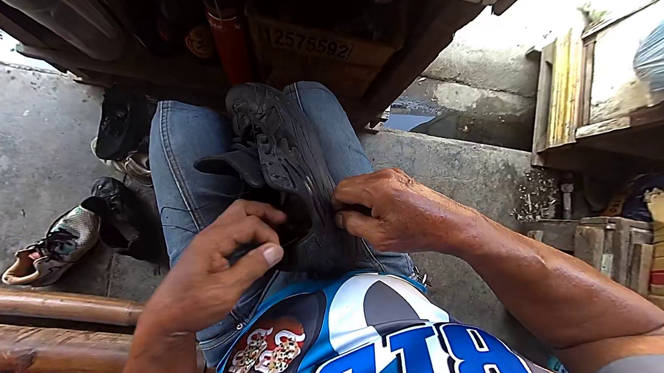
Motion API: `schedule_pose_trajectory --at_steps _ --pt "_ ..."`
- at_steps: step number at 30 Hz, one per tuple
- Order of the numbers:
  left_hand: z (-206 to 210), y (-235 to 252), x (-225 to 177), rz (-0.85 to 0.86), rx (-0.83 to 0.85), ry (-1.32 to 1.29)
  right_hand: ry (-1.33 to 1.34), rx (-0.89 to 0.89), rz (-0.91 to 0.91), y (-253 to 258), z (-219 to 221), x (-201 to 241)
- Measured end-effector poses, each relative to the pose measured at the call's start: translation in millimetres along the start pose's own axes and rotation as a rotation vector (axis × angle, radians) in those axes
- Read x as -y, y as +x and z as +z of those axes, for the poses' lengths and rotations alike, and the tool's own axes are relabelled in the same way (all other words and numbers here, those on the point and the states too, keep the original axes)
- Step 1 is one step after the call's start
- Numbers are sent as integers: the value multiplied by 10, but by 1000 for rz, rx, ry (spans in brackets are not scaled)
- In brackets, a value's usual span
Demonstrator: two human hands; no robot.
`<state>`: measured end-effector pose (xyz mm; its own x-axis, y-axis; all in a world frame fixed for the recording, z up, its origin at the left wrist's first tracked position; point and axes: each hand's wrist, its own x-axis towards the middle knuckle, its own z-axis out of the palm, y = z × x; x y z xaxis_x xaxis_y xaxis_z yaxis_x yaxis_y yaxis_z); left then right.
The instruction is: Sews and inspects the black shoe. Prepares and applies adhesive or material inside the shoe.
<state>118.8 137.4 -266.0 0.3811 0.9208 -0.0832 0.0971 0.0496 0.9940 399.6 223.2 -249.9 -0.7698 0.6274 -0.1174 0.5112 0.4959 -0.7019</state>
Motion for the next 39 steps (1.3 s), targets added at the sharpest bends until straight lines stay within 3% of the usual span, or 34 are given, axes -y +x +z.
schedule_pose_trajectory --at_steps 2,4,6,8,12,19,24,30,36,39 --pt "-21 10 22 102 49 -402 12 -10 -5 -2 12 -4" --pt "56 66 43 97 47 -647 21 -25 -15 0 34 -7" --pt "145 122 76 -21 -81 -556 27 -35 -22 4 48 -17" --pt "258 205 91 -143 -225 -231 37 -40 -22 -4 48 -37" --pt "438 342 85 -172 -237 156 52 -37 -18 -12 46 -43" --pt "378 362 113 -143 -48 61 64 -25 12 -36 63 -47" --pt "398 344 140 -146 -139 -95 41 -24 19 -35 52 -41" --pt "295 308 127 -152 2 -69 93 -28 32 -42 63 -26" --pt "440 302 114 -133 -95 85 -39 -277 69 -240 143 -337" --pt "463 306 136 -130 -110 104 -146 -459 179 -377 -29 -585"
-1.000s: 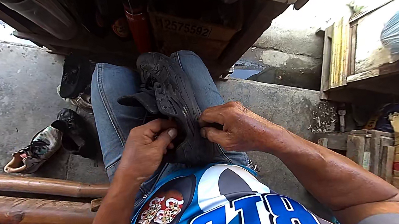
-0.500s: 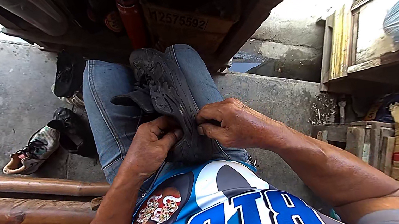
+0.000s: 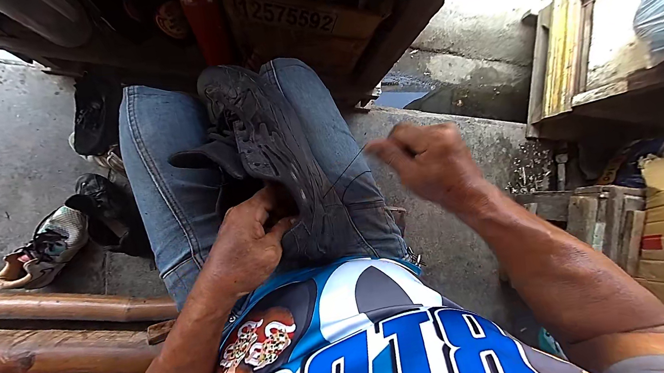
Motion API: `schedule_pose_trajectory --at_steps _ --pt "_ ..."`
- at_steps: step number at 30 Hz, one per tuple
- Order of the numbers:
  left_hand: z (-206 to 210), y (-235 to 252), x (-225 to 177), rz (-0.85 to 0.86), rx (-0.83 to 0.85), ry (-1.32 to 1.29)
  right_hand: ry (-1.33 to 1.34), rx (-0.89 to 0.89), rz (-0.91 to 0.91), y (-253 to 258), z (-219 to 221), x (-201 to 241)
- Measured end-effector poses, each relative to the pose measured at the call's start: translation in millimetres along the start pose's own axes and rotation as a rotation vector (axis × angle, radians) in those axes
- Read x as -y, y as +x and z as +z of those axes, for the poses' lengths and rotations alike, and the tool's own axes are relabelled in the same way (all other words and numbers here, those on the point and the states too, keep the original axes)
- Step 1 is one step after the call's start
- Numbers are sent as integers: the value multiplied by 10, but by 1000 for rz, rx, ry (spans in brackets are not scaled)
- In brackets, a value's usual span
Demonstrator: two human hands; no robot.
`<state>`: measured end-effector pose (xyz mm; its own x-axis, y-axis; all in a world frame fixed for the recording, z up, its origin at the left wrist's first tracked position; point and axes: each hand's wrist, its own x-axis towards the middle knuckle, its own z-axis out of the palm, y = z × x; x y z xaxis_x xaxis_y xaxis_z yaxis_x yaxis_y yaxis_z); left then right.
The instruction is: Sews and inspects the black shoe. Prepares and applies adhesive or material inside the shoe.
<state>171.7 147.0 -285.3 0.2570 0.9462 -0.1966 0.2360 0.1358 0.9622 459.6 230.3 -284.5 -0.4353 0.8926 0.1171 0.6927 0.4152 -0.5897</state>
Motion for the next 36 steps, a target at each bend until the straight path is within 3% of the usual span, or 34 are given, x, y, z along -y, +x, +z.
schedule_pose_trajectory --at_steps 4,9,13,16,18,21,23,25,27,33,36 --pt "8 19 8 60 -16 -39 103 -24 153 -105 -4 -81" --pt "-42 -48 19 55 -146 -70 864 238 269 -173 40 162" --pt "-75 -94 1 58 -173 61 1126 508 158 -166 135 326" --pt "-93 -119 41 74 -170 81 1010 741 -53 -131 127 345" --pt "-93 -129 58 65 -170 82 740 758 -109 -135 48 330" --pt "-87 -116 70 57 -171 72 323 505 -19 -174 -47 314" --pt "-86 -108 71 61 -154 79 240 266 54 -171 7 351" --pt "-79 -106 78 79 -157 88 158 149 93 -174 95 404" --pt "-86 -117 97 89 -163 86 174 157 116 -187 166 432" --pt "-87 -146 127 114 -196 110 341 452 221 -154 224 457" --pt "-100 -177 126 90 -222 189 549 446 197 -176 137 366"
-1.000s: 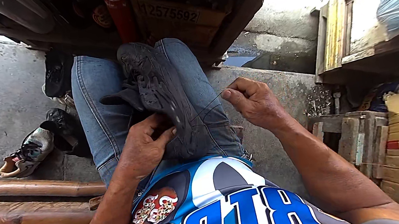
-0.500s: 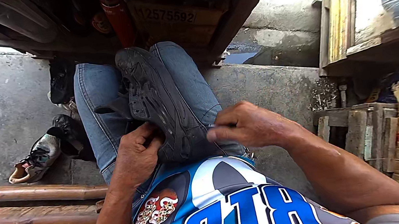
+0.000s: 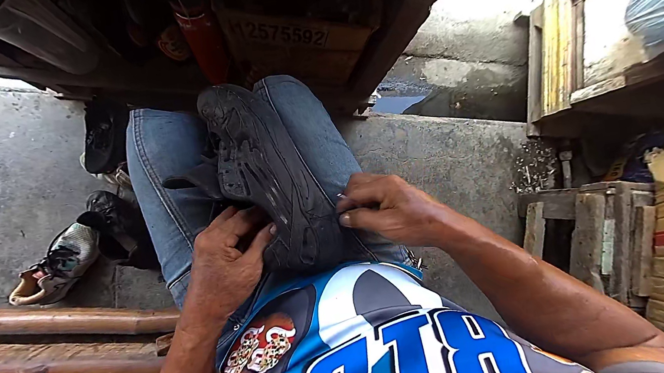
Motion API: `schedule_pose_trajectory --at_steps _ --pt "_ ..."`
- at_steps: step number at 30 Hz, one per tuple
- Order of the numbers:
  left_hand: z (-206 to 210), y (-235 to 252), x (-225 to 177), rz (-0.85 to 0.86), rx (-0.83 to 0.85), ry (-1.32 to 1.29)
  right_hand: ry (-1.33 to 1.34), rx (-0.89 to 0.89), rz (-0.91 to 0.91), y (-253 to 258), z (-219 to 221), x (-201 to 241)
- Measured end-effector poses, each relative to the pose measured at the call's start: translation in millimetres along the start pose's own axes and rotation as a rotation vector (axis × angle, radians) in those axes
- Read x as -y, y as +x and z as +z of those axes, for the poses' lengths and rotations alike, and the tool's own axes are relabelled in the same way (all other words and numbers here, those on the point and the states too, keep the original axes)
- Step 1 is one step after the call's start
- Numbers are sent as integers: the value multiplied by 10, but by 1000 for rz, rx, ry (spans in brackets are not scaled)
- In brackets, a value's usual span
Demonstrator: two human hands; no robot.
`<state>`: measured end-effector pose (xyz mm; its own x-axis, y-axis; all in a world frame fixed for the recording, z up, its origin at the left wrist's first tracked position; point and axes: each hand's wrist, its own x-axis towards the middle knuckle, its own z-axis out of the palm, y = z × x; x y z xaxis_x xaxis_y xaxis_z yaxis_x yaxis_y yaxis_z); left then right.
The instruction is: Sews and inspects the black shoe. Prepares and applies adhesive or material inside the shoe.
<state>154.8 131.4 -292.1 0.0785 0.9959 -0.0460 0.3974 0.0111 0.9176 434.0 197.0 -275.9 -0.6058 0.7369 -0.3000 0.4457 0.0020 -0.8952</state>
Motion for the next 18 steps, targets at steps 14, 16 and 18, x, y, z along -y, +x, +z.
schedule_pose_trajectory --at_steps 14,16,18 --pt "-805 -224 229 16 -231 -677 822 188 -279 176 -31 92" --pt "-682 -173 111 8 -167 -939 930 201 -319 299 28 145" --pt "-605 -149 27 -29 -140 -1063 996 179 -318 356 69 183"
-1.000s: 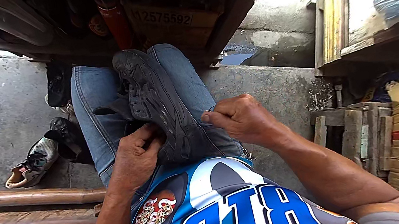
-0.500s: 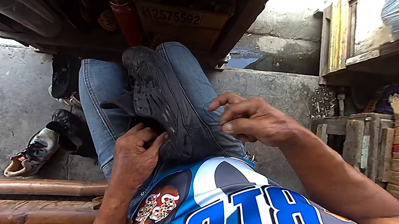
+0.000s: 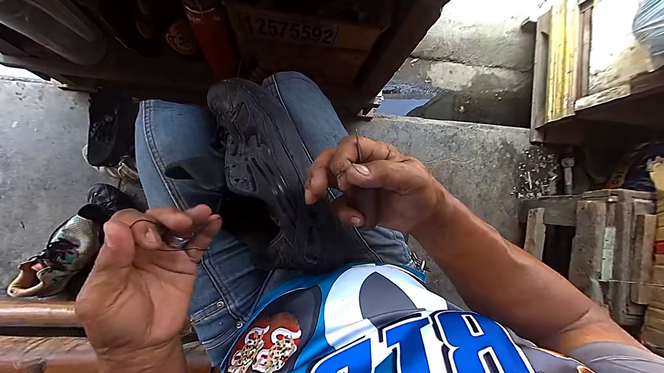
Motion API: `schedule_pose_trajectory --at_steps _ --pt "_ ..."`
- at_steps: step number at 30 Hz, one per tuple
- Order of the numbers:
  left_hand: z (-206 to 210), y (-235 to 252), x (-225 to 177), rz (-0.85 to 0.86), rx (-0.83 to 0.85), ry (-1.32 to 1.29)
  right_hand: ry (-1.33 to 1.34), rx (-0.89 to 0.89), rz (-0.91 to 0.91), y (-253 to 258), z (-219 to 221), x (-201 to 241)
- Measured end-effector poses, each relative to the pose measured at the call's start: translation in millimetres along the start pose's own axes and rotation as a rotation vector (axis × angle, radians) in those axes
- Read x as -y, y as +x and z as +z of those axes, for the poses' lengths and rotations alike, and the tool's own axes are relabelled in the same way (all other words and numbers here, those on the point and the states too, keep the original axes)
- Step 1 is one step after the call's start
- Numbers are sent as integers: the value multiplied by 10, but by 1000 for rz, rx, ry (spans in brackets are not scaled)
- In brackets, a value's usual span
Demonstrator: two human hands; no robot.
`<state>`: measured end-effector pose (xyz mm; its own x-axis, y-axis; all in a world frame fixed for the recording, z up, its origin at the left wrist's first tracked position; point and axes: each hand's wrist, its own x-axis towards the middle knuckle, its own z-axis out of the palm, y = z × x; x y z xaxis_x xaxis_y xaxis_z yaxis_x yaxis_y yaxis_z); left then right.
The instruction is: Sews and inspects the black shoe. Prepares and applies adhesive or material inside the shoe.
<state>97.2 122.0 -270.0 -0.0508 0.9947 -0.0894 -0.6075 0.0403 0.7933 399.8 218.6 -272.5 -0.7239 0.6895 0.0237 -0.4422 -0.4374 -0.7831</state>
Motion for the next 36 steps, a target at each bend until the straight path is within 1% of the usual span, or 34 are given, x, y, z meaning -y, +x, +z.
schedule_pose_trajectory --at_steps 1,4,7,9,11,12,14,16,18,21,24,26,28,30,32,34,36 --pt "16 5 5 -11 -13 -33 -39 -23 14 -7 14 45" --pt "-48 -12 22 -35 -65 -64 -281 -60 75 -179 -21 311" --pt "-68 1 75 -71 -101 -55 -278 -72 76 -356 -113 426" --pt "-41 28 105 -75 -110 -58 -229 -84 44 -333 -128 354" --pt "-12 59 113 -70 -110 -75 -71 -91 8 -200 -93 179" --pt "-1 61 109 -73 -115 -87 1 -109 6 -122 -57 63" --pt "-28 48 76 -84 -165 -77 89 -168 57 14 36 -154" --pt "-157 10 24 -87 -249 -52 80 -240 116 102 130 -250" --pt "-326 -64 -37 -94 -301 -19 28 -280 139 132 209 -278" --pt "-510 -128 -118 -64 -350 51 -46 -285 158 194 248 -288" --pt "-519 -154 -168 -59 -380 56 -54 -280 156 193 283 -287" --pt "-418 -137 -174 -101 -327 122 -77 -277 127 128 235 -256" --pt "-309 -124 -153 -143 -208 271 -241 -315 72 8 108 -175" --pt "-153 -118 -105 -190 -90 406 -538 -429 65 -160 -37 -75" --pt "64 -93 -5 -248 4 450 -761 -600 69 -302 -147 -56" --pt "303 -33 136 -298 40 497 -828 -705 69 -400 -189 -139" --pt "470 35 264 -329 53 542 -883 -718 40 -494 -162 -272"
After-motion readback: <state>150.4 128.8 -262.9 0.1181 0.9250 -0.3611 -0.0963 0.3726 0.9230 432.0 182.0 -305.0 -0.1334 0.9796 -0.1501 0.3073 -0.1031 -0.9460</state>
